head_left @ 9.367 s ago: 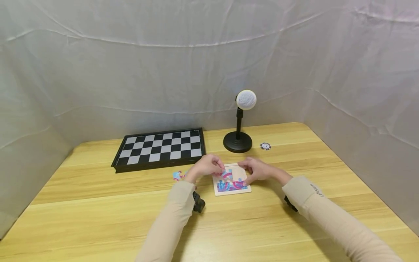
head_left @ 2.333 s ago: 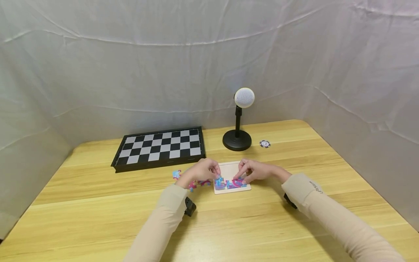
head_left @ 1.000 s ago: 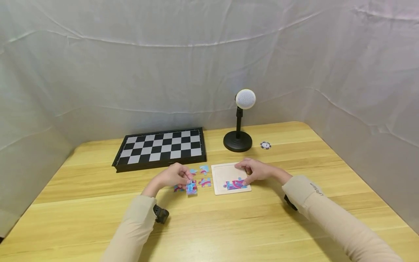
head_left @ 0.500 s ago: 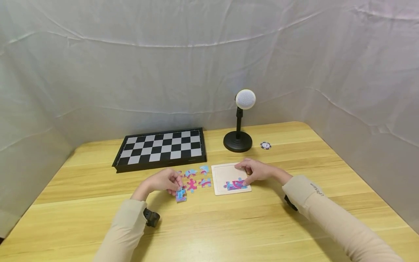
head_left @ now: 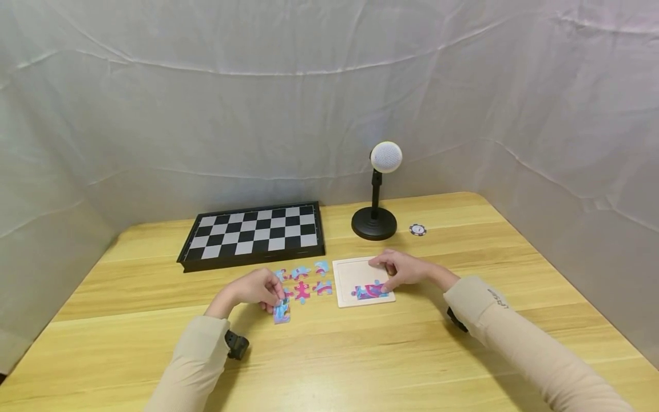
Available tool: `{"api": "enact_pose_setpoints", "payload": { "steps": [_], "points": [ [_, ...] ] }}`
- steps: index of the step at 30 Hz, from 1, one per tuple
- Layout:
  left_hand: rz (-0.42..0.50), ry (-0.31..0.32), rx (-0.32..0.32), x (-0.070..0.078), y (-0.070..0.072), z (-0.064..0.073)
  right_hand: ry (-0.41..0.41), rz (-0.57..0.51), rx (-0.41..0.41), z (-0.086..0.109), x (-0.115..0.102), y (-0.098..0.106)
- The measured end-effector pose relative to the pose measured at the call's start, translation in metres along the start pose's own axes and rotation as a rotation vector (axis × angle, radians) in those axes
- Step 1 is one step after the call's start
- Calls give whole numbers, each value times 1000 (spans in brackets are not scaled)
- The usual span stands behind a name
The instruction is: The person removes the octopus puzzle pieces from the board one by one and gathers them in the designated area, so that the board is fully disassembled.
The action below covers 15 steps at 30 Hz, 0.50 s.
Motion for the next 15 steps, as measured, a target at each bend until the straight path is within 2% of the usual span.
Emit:
{"api": "enact_pose_setpoints", "payload": {
  "steps": [15],
  "points": [
    [-7,26,28,0,6,0,22,0,7,0,-2,1]
  ]
}}
Point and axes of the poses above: each hand's wrist, its own z-axis away from the middle knuckle, its own y-axis out of the back of the hand, x = y × z, the point moved 3 cm from there along -z, towards the middle knuckle, and after that the axes turned 10 degrees about y, right-handed, at the moved point
